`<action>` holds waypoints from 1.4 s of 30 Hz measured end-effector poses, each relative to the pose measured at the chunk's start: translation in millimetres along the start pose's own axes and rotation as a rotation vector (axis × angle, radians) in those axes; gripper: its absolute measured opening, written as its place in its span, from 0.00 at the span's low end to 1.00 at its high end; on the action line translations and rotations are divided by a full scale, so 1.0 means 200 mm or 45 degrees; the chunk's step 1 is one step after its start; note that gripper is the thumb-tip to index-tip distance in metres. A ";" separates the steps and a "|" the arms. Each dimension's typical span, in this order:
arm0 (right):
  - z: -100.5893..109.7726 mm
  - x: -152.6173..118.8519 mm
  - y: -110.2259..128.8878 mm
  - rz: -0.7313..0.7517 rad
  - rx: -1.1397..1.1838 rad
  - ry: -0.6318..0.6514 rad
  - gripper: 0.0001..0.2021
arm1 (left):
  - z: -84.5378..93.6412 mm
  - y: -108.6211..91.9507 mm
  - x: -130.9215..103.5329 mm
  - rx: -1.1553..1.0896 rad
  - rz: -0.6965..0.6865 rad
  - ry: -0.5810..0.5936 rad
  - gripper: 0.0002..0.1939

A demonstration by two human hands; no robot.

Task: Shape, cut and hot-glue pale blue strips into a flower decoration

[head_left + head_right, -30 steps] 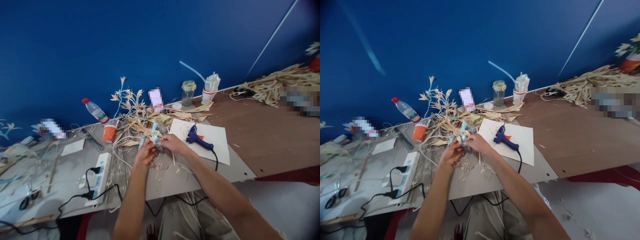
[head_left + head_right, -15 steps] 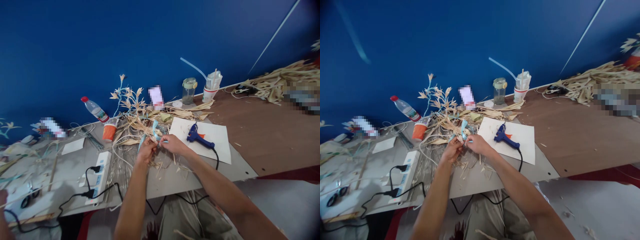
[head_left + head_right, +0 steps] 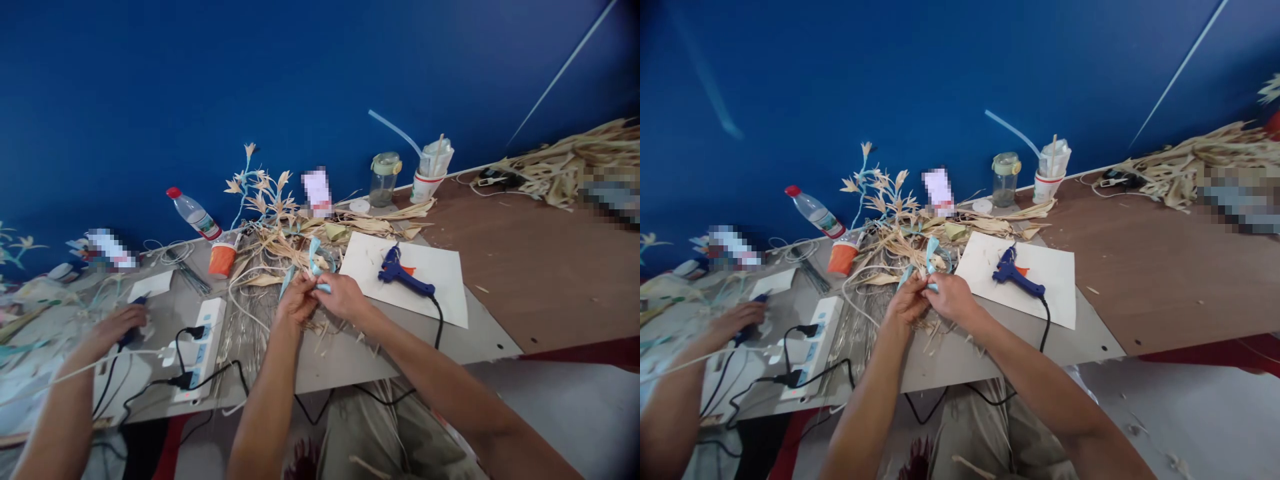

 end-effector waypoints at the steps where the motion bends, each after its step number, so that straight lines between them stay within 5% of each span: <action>1: -0.01 0.00 0.00 0.001 -0.006 -0.002 0.10 | 0.00 0.01 0.00 -0.013 0.013 0.008 0.16; 9: 0.01 0.00 -0.02 -0.074 0.071 -0.040 0.12 | -0.03 0.01 -0.03 -0.112 0.062 0.095 0.13; 22: 0.04 0.03 -0.08 -0.102 0.488 -0.068 0.07 | -0.05 -0.06 -0.05 -0.018 -0.098 0.175 0.10; 31: -0.05 0.03 -0.10 -0.237 1.113 0.145 0.15 | -0.04 -0.07 -0.05 0.074 -0.064 0.125 0.12; 42: -0.07 0.02 -0.09 -0.219 0.977 0.196 0.14 | -0.04 -0.05 -0.06 0.245 -0.026 0.170 0.15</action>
Point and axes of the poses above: each hand's wrist, its own x-axis towards the middle knuckle, its own z-axis out of the back of the hand, y = z × x, the point moved 9 cm from there along x, towards the middle knuckle, and after that the axes turned 1 degree about y, right-handed, at the moved point
